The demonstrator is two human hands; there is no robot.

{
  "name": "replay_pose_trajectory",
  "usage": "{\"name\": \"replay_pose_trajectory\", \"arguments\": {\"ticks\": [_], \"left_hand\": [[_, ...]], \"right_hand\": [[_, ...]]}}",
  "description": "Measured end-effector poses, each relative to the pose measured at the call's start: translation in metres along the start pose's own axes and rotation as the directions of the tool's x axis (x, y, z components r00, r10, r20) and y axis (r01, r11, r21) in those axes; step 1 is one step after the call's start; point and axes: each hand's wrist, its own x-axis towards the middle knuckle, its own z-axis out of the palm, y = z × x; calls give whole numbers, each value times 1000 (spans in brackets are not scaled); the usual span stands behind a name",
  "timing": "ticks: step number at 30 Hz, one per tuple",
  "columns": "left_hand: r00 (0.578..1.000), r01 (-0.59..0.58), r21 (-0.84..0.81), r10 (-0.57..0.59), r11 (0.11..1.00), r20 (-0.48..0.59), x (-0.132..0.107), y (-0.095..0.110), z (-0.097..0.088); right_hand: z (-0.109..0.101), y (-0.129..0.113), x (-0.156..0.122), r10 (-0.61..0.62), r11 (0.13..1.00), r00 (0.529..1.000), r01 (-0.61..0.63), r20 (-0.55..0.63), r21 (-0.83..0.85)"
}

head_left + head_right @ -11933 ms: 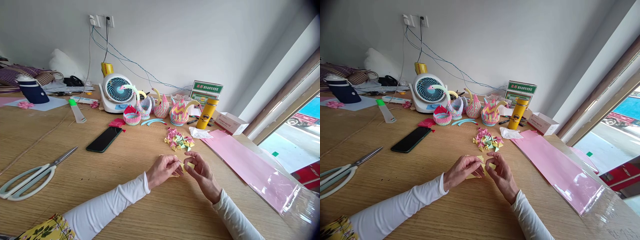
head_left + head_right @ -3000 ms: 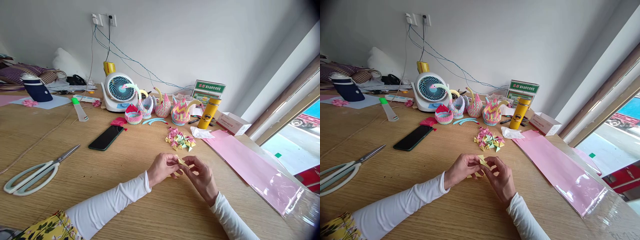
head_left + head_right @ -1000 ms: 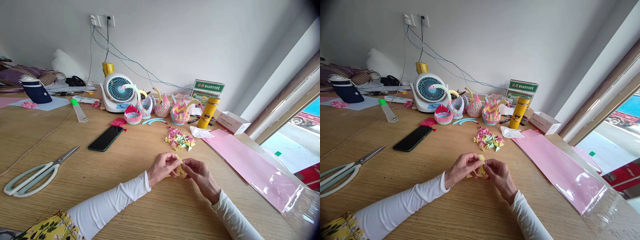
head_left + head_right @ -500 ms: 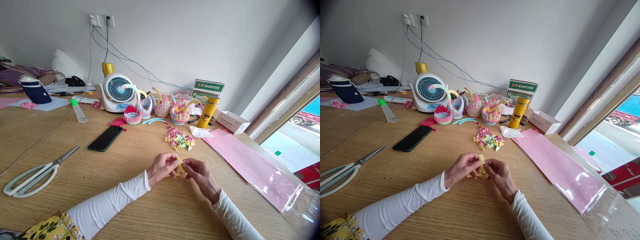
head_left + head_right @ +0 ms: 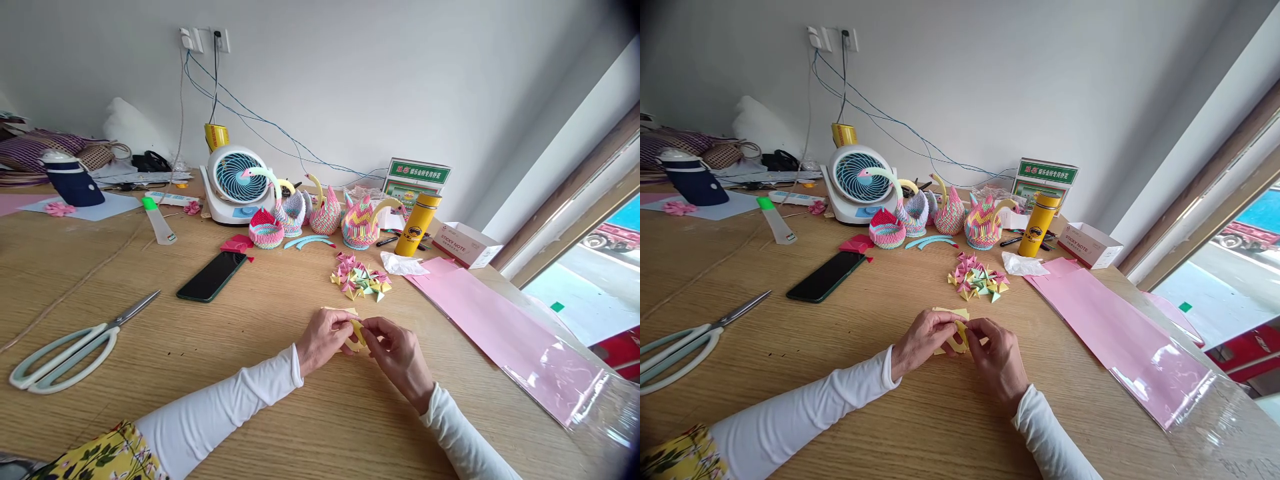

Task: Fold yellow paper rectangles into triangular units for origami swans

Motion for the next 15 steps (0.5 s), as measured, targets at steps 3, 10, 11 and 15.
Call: {"name": "replay_pose_trajectory", "arguments": {"ticks": [3, 10, 11, 15], "left_hand": [[1000, 1, -15, -1, 1000, -6, -1, 1, 0], [1000, -10, -35, 11, 999, 21, -2, 2, 1], [1000, -8, -40, 9, 999, 25, -2, 3, 1], [999, -1, -63, 3, 998, 35, -3, 6, 2]], "right_hand": [[0, -2, 0, -99, 994, 995, 98, -24, -51], [0, -4, -1, -155, 987, 985, 150, -82, -57], [1, -4, -1, -173, 984, 980, 167, -98, -66], [3, 0, -2, -267, 957, 957, 250, -111, -145]]}}
